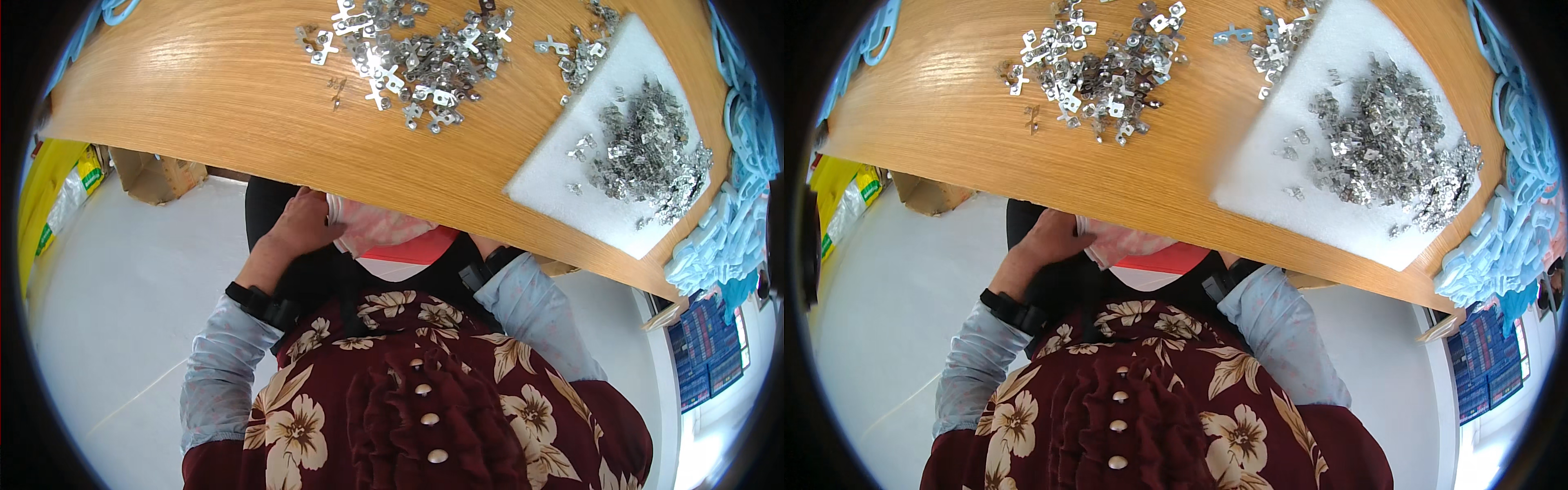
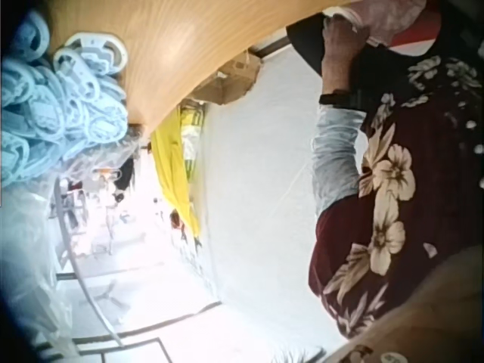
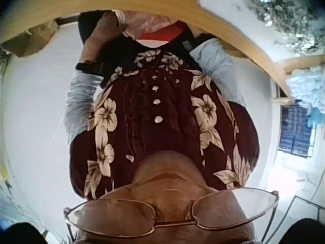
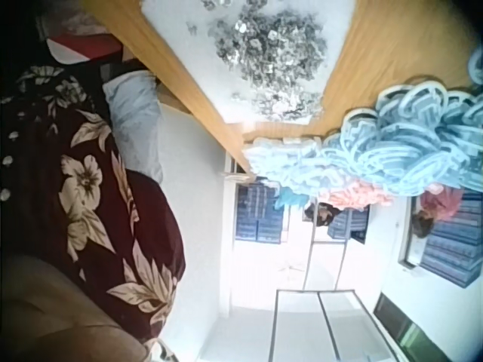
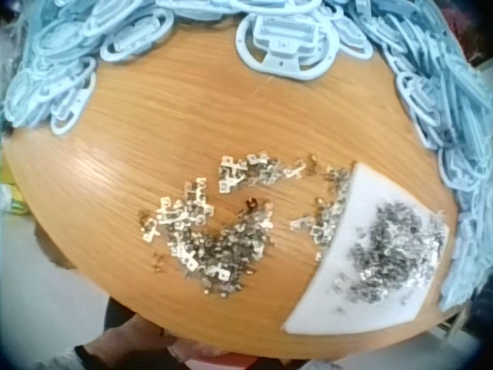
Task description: Manually assembling small metal hooks or clips into a blue circular plastic component.
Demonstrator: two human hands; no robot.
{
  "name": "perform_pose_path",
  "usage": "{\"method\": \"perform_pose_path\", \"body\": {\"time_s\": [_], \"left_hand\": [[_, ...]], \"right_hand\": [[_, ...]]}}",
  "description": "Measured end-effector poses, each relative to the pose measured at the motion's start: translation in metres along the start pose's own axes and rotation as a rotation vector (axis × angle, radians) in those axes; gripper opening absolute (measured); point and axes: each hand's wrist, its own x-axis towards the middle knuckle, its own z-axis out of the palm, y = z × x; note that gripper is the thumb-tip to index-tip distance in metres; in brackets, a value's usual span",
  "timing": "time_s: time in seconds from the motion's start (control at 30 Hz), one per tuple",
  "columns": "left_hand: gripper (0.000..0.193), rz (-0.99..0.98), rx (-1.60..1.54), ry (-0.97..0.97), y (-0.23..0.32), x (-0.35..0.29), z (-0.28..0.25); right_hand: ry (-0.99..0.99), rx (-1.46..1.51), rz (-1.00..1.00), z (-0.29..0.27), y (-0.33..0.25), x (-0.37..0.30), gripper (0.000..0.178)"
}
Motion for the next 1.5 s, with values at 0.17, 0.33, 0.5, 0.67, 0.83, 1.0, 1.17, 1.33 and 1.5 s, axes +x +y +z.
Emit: {"method": "perform_pose_path", "body": {"time_s": [0.17,0.33,0.5,0.67,0.83,1.0,1.17,1.33,1.5], "left_hand": [[0.052,-0.122,0.178,0.117,-0.023,-0.004,0.011],[0.048,0.083,0.478,0.348,-0.034,0.017,0.041],[0.049,0.009,0.414,0.205,-0.021,0.025,0.019],[0.037,0.172,0.326,0.183,-0.012,0.014,0.025],[0.04,0.179,0.304,0.211,-0.027,0.037,0.082],[0.05,0.215,0.147,0.034,-0.039,0.07,0.065],[0.051,0.269,0.254,0.21,-0.044,0.082,0.036],[0.052,0.391,0.494,0.479,-0.067,0.095,-0.004],[0.053,0.263,0.708,0.478,-0.084,0.066,0.026]], "right_hand": [[-0.04,-0.02,-0.019,-0.015,0.009,-0.006,0.045],[-0.041,-0.013,-0.008,-0.016,0.015,-0.009,0.045],[-0.02,0.006,0.015,0.003,0.013,-0.005,0.046],[-0.055,0.006,0.004,0.0,0.019,-0.009,0.046],[-0.045,0.013,0.018,0.015,0.016,-0.005,0.047],[-0.006,-0.001,0.017,0.038,0.018,0.002,0.047],[0.015,-0.014,0.017,0.049,0.027,-0.001,0.047],[-0.094,0.117,0.06,0.03,0.014,0.001,0.047],[-0.512,0.173,0.057,0.021,0.011,-0.008,0.043]]}}
